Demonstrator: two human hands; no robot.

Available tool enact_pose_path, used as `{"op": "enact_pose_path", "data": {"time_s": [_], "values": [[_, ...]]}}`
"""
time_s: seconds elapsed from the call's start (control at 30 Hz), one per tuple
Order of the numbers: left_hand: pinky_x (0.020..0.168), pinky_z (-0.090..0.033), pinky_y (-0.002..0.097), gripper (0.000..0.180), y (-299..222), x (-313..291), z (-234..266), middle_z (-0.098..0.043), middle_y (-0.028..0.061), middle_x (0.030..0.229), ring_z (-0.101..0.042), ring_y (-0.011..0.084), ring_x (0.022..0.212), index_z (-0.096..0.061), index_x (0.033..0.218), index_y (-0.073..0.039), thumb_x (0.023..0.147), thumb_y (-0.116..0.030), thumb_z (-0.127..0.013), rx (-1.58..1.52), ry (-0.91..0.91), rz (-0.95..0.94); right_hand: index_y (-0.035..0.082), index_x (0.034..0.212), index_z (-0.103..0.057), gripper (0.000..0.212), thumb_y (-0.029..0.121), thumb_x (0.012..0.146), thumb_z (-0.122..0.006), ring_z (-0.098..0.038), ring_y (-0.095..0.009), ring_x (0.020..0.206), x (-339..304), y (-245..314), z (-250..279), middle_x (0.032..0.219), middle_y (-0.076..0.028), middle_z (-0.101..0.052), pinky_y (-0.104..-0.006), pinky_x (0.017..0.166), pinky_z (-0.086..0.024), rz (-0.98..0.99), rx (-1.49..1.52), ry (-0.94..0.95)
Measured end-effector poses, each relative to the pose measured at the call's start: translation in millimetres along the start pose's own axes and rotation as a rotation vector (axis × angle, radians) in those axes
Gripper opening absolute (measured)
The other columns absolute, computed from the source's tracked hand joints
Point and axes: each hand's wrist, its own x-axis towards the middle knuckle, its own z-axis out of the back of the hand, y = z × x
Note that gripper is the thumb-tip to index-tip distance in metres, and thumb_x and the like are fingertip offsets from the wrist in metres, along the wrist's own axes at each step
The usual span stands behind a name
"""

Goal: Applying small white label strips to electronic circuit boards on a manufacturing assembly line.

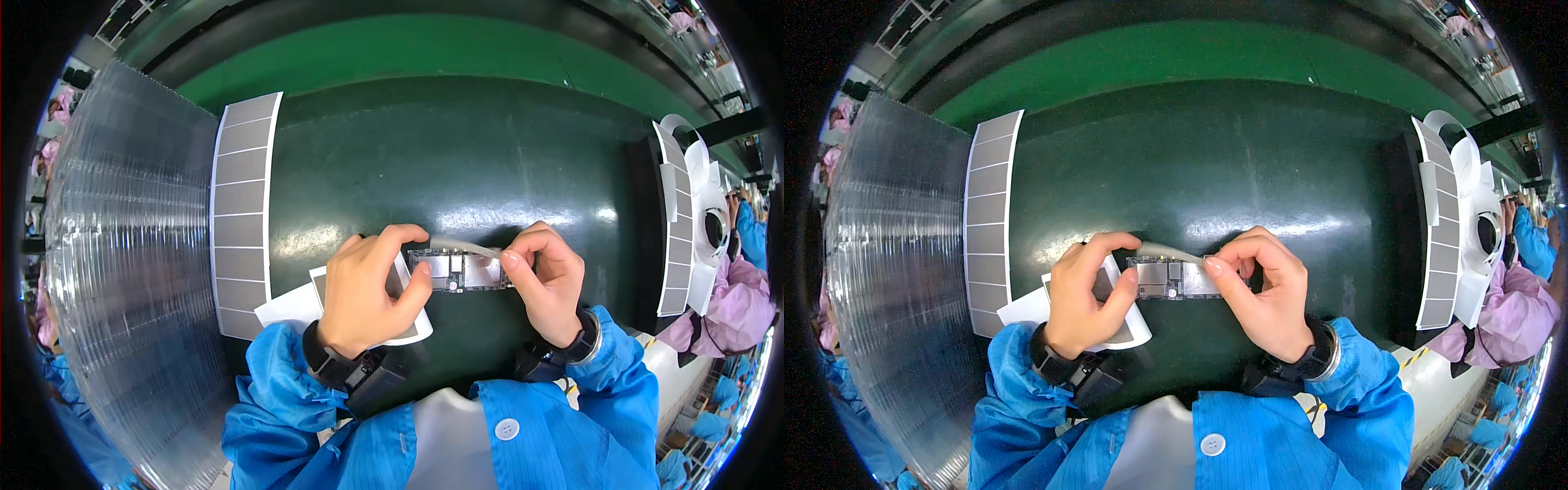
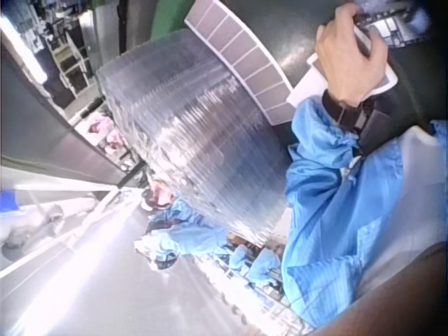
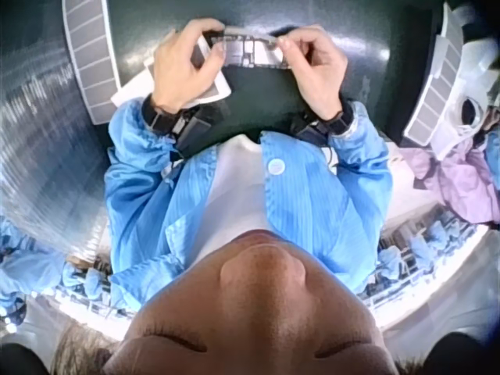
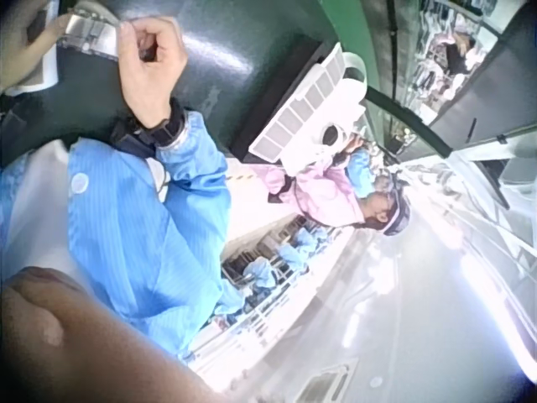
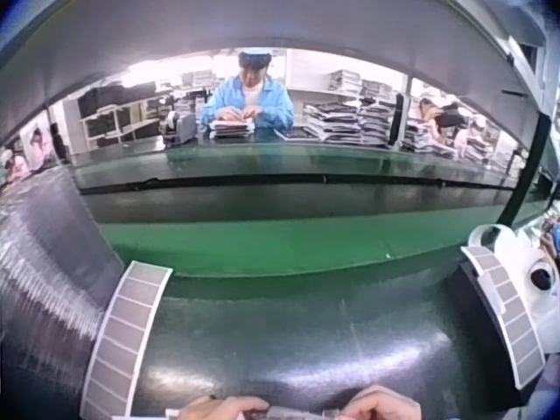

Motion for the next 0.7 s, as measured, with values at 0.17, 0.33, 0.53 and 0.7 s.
{"op": "enact_pose_path", "data": {"time_s": [0.17,0.33,0.53,0.7], "values": [[0.067,-0.045,0.0341,0.025,-4,-1,9,-0.066,0.0120,0.086,-0.059,0.0260,0.072,-0.063,0.102,-0.004,0.078,-0.011,-0.061,-0.028,0.179,0.121,0.001,0.081,-0.064,0.008,0.001,0.080,-0.072,-0.047,-0.009,0.069,1,2,1,0.079,-0.003,-0.061,-0.0230,0.063,-0.038,-0.019,0.007,0.018],[0.070,-0.046,0.0334,0.019,-3,-1,5,-0.066,0.0124,0.088,-0.061,0.0247,0.076,-0.062,0.099,0.000,0.087,-0.014,-0.059,-0.065,0.094,0.161,0.002,0.081,-0.064,0.008,0.001,0.079,-0.072,-0.047,-0.009,0.069,2,2,2,0.080,-0.003,-0.061,-0.0236,0.063,-0.038,-0.001,0.039,0.062],[0.066,-0.044,0.0307,0.009,-3,0,4,-0.065,0.0093,0.079,-0.058,0.0206,0.070,-0.062,0.088,-0.001,0.085,-0.009,-0.063,-0.090,0.098,0.149,0.002,0.080,-0.064,0.009,0.001,0.077,-0.073,-0.048,-0.009,0.068,1,2,3,0.080,-0.003,-0.062,-0.0237,0.061,-0.037,0.000,0.017,0.080],[0.060,-0.039,0.0307,0.006,-1,1,1,-0.063,0.0065,0.071,-0.054,0.0199,0.059,-0.061,0.084,-0.004,0.084,-0.008,-0.064,-0.080,0.040,0.074,0.003,0.080,-0.065,0.010,0.002,0.076,-0.074,-0.048,-0.009,0.067,1,2,3,0.079,-0.003,-0.062,-0.0237,0.060,-0.037,-0.010,0.001,0.097]]}}
